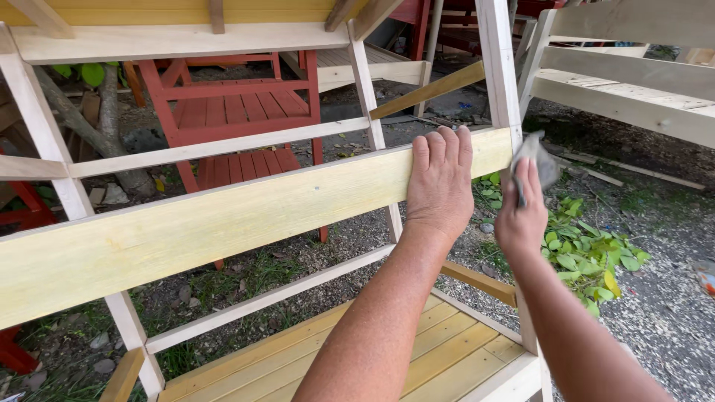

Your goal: The person sands the lower shelf and side frame of a light-colored wooden shelving unit using a sanding block. They move the block back and forth across the shelf surface and along the vertical and horizontal frame members to smooth the wood.

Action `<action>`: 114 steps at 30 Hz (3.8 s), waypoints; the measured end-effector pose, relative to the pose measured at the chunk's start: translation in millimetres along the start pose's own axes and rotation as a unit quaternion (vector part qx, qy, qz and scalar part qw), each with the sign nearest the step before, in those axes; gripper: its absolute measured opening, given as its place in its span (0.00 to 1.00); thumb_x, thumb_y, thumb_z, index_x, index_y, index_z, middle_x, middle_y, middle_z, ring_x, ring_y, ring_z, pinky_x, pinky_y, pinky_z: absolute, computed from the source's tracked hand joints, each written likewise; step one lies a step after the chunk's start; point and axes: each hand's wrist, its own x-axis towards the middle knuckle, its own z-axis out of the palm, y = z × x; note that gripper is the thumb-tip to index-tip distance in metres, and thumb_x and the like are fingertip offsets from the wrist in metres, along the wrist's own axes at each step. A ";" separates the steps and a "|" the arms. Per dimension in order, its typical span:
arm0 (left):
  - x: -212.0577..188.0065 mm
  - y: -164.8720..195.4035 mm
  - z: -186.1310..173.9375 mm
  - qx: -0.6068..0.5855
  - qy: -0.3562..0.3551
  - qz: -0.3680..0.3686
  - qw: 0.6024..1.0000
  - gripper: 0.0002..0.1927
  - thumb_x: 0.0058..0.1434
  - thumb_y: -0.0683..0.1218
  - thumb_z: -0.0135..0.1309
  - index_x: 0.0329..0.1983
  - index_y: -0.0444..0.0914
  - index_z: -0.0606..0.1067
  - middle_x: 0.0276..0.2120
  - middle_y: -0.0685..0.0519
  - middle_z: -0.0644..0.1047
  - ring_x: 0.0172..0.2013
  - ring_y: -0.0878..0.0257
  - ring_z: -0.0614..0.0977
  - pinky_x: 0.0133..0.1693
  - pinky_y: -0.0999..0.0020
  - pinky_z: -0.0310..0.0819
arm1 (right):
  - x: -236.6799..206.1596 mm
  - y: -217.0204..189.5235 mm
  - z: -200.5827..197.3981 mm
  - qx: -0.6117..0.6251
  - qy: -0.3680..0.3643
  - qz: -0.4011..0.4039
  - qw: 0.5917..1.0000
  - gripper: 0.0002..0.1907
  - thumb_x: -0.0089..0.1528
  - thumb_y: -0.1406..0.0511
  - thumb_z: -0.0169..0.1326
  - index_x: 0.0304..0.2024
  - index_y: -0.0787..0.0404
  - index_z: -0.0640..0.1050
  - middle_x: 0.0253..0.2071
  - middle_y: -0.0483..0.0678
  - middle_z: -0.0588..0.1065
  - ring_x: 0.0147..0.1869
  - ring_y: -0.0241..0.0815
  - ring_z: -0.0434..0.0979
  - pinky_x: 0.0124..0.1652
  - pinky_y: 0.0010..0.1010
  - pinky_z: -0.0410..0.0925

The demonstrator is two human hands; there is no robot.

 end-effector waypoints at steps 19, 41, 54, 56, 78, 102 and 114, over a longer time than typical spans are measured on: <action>-18.5 -41.0 -48.9 -0.021 0.001 -0.030 0.999 0.37 0.61 0.50 0.50 0.71 0.29 0.59 0.52 0.44 0.71 0.54 0.53 0.70 0.63 0.58 0.56 | 21.8 -79.1 5.7 0.071 -0.017 -0.131 0.989 0.24 0.73 0.70 0.47 0.72 0.56 0.68 0.76 0.54 0.61 0.82 0.56 0.52 0.76 0.44 0.47; -33.6 -83.8 -97.3 -0.062 0.029 -0.060 0.996 0.22 0.53 0.42 0.56 0.52 0.35 0.70 0.40 0.50 0.71 0.45 0.58 0.72 0.58 0.59 0.60 | 36.3 -94.7 -29.0 0.075 -0.049 -0.146 0.985 0.23 0.75 0.67 0.44 0.73 0.53 0.68 0.77 0.53 0.61 0.83 0.57 0.52 0.78 0.44 0.46; -53.6 -120.2 -120.5 -0.063 0.033 -0.075 0.995 0.18 0.52 0.44 0.58 0.46 0.40 0.70 0.40 0.50 0.71 0.46 0.55 0.72 0.58 0.57 0.60 | -6.3 -165.9 -10.6 0.115 -0.106 -0.287 0.945 0.27 0.71 0.69 0.47 0.74 0.52 0.65 0.77 0.50 0.62 0.84 0.53 0.53 0.78 0.43 0.48; -67.0 -139.0 -127.7 -0.047 0.005 -0.079 0.996 0.20 0.52 0.46 0.60 0.47 0.39 0.70 0.39 0.50 0.71 0.44 0.56 0.72 0.57 0.58 0.60 | 12.2 -144.3 -21.6 0.071 -0.076 -0.246 0.964 0.25 0.74 0.69 0.44 0.74 0.54 0.65 0.77 0.51 0.61 0.83 0.54 0.53 0.79 0.44 0.46; -85.7 -154.7 -136.5 0.010 -0.004 -0.085 0.996 0.35 0.53 0.43 0.54 0.66 0.33 0.63 0.56 0.41 0.70 0.59 0.50 0.69 0.66 0.53 0.53 | -10.1 -181.1 -20.1 0.095 -0.024 -0.108 0.989 0.25 0.75 0.69 0.44 0.75 0.57 0.64 0.78 0.56 0.58 0.84 0.58 0.49 0.77 0.49 0.42; -141.6 -241.4 -181.0 0.002 0.013 -0.137 0.990 0.38 0.43 0.52 0.68 0.56 0.38 0.68 0.48 0.49 0.71 0.57 0.53 0.71 0.66 0.53 0.53 | -94.6 -320.6 12.8 0.179 -0.109 -0.331 0.920 0.30 0.67 0.72 0.50 0.72 0.56 0.67 0.75 0.54 0.64 0.82 0.57 0.55 0.76 0.49 0.46; -157.1 -264.1 -184.8 0.003 0.063 -0.127 0.990 0.32 0.46 0.51 0.67 0.52 0.38 0.69 0.43 0.48 0.70 0.51 0.52 0.72 0.63 0.51 0.56 | -113.2 -330.6 29.4 0.158 -0.012 -0.225 0.962 0.33 0.67 0.73 0.46 0.75 0.56 0.64 0.79 0.52 0.59 0.85 0.54 0.49 0.79 0.47 0.38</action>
